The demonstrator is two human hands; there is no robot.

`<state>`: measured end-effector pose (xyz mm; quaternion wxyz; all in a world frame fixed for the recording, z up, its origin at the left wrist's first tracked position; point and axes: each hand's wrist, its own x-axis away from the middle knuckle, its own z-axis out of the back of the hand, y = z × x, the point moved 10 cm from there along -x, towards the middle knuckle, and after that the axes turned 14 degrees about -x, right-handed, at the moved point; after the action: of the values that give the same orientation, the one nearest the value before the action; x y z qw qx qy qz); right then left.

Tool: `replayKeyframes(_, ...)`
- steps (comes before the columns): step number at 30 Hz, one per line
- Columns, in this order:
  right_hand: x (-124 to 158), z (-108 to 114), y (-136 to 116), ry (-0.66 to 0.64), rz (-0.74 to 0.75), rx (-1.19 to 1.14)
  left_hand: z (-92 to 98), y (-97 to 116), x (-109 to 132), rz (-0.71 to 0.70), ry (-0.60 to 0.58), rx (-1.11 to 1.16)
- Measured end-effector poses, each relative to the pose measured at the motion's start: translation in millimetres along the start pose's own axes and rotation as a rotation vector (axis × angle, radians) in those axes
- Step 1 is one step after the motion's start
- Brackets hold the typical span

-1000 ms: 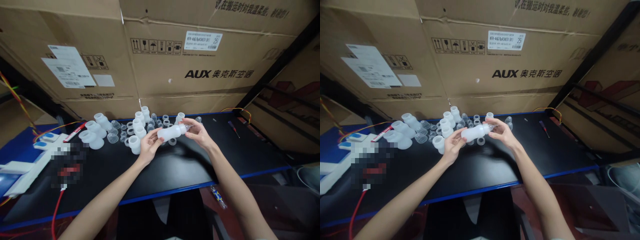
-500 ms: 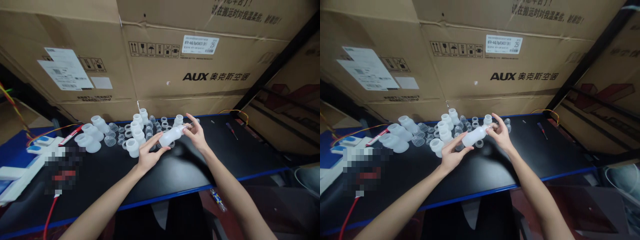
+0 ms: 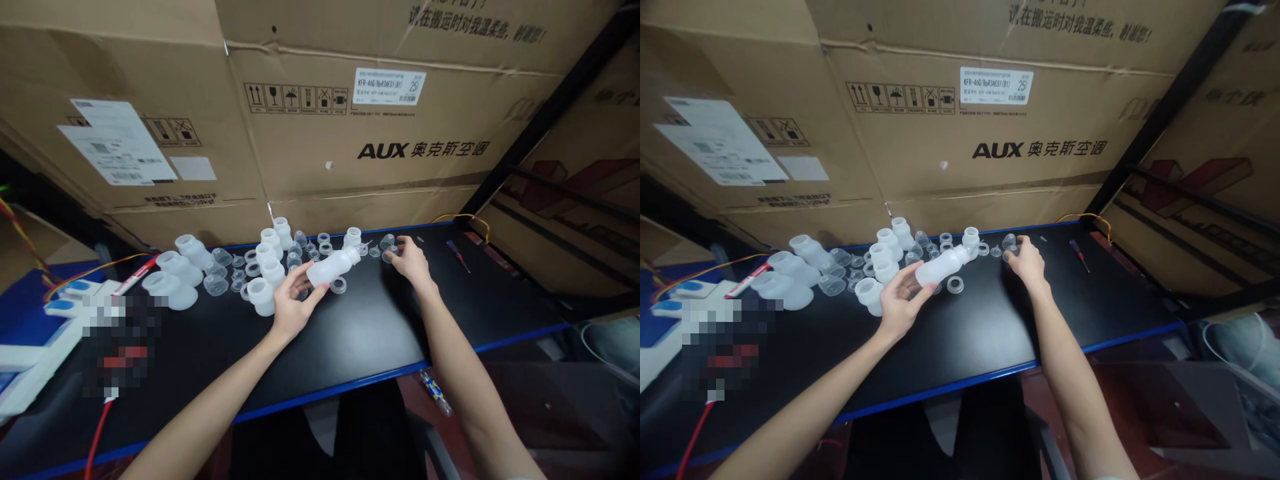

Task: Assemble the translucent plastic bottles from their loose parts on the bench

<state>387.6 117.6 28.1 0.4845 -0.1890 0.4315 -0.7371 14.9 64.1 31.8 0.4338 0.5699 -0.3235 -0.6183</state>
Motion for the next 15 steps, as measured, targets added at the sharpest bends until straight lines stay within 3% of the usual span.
replayKeyframes(4,3,11,-25,0.051,0.132,-0.548,-0.1,2,0,-0.019,0.004,-0.02)
replayKeyframes(7,10,-2,-45,-0.133,0.142,-0.962,-0.4,3,0,-0.029,0.003,-0.025)
replayKeyframes(10,25,-18,-64,-0.297,0.155,-1.063,-1.1,3,1,-0.039,-0.001,-0.04)
replayKeyframes(15,50,-48,-81,-0.537,0.18,-1.018,-3.5,2,2,-0.046,-0.018,-0.067)
